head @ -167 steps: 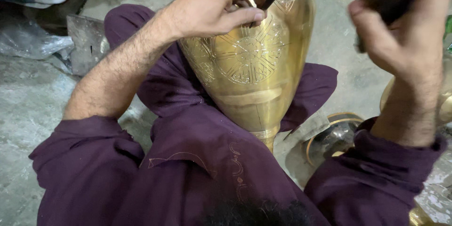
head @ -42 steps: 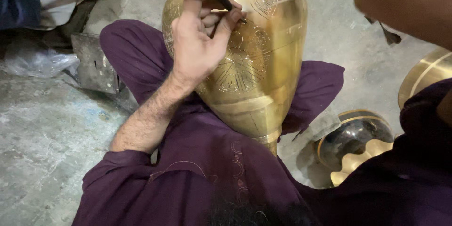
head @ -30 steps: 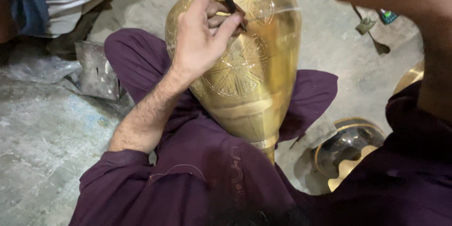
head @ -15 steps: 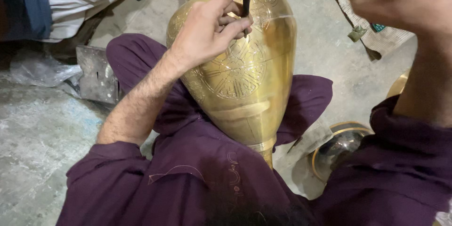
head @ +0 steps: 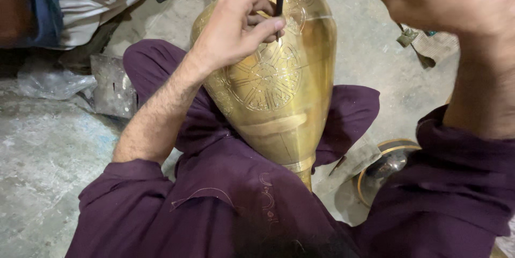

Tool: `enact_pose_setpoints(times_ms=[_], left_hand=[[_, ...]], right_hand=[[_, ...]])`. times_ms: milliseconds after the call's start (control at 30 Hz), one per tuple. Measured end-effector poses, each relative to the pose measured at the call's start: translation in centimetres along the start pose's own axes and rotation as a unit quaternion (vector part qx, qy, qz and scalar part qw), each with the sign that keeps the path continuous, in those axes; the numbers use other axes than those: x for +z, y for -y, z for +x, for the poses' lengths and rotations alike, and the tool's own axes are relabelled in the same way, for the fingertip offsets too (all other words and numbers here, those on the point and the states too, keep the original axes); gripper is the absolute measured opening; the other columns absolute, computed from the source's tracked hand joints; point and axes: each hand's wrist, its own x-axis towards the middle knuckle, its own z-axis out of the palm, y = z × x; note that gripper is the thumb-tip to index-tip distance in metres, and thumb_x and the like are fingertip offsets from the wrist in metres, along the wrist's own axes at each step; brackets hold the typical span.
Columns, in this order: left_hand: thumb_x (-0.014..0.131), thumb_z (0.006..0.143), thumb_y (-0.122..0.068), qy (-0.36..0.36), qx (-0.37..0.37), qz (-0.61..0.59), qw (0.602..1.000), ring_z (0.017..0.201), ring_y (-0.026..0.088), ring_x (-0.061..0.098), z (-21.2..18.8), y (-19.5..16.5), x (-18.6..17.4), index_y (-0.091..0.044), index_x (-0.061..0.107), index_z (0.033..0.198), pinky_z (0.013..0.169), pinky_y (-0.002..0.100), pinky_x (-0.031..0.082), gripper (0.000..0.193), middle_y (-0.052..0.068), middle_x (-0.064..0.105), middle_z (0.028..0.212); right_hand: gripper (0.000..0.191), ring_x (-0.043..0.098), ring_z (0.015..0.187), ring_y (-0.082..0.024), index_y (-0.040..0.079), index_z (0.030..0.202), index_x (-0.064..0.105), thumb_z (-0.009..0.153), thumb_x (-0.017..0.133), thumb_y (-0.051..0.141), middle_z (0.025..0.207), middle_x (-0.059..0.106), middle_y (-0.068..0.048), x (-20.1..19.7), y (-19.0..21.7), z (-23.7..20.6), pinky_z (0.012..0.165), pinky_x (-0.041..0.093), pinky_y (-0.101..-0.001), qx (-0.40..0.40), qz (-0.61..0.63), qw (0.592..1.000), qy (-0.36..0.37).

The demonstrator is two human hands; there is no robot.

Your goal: The person sits on the workshop floor holding a large brass vase between their legs and engraves a decorative pattern into its surface. They hold a chisel against the brass with one hand and strike it with a wooden mallet in the other, repositioning the chisel repeatedly to extend the engraved design.

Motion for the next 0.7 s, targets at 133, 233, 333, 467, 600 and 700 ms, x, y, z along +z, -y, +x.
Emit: enact_pose_setpoints(times_ms=[133,233,333,467,600,700], left_hand=[[0.070,0.107,-0.010,0.032,-0.007,0.007,0.999,0.092,0.014,0.080,0.8,-0.2,-0.3,0.000,0.049,0.147,0.082,0.028,0.069,0.046,0.010,0.076,0.103],[0.074,0.105,-0.014,0.057,-0.007,0.052,0.997,0.086,0.013,0.079,1.6,-0.3,-0.6,-0.002,0.052,0.145,0.076,0.028,0.066,0.048,0.008,0.076,0.101],[0.074,0.106,-0.013,0.085,0.047,0.055,0.994,0.091,0.014,0.078,2.1,-0.2,-0.9,-0.003,0.052,0.148,0.079,0.029,0.064,0.049,0.009,0.075,0.104],[0.076,0.105,-0.016,0.120,0.104,0.120,0.980,0.097,0.015,0.078,3.1,0.1,-1.2,-0.003,0.053,0.145,0.083,0.029,0.063,0.047,0.010,0.075,0.112],[0.072,0.104,-0.016,0.192,0.089,0.088,0.973,0.094,0.017,0.078,4.4,0.2,-1.6,-0.005,0.053,0.145,0.081,0.031,0.062,0.047,0.009,0.076,0.104],[0.075,0.103,-0.017,0.234,0.142,0.128,0.953,0.096,0.022,0.077,5.8,-0.1,-1.7,-0.004,0.056,0.141,0.082,0.035,0.061,0.044,0.012,0.076,0.106]], right_hand=[[0.029,0.064,0.061,-0.027,0.000,0.098,0.070,0.110,0.079,0.025,0.080,0.068,-0.013,0.2,0.4,-0.2,0.054,0.050,-0.0400,0.108,0.178,0.977,0.048],[0.032,0.069,0.081,-0.028,0.003,0.116,0.068,0.097,0.085,0.024,0.089,0.070,-0.012,0.1,0.8,-1.1,0.071,0.054,-0.0395,0.045,0.086,0.995,-0.028],[0.039,0.068,0.095,-0.031,0.004,0.128,0.059,0.101,0.084,0.016,0.105,0.067,-0.016,0.4,1.5,-2.0,0.083,0.056,-0.0405,0.088,0.214,0.971,-0.058],[0.062,0.070,0.105,-0.032,0.006,0.146,0.052,0.091,0.081,0.010,0.116,0.070,-0.016,1.6,3.4,-3.8,0.088,0.058,-0.0420,0.143,0.300,0.937,-0.106],[0.067,0.070,0.108,-0.031,0.007,0.149,0.048,0.091,0.081,0.006,0.117,0.069,-0.016,4.2,5.3,-5.6,0.092,0.058,-0.0385,0.185,0.320,0.919,-0.135],[0.062,0.065,0.101,-0.027,0.004,0.149,0.043,0.100,0.081,0.005,0.115,0.066,-0.018,6.5,7.0,-7.4,0.089,0.057,-0.0333,0.247,0.485,0.817,-0.193]])
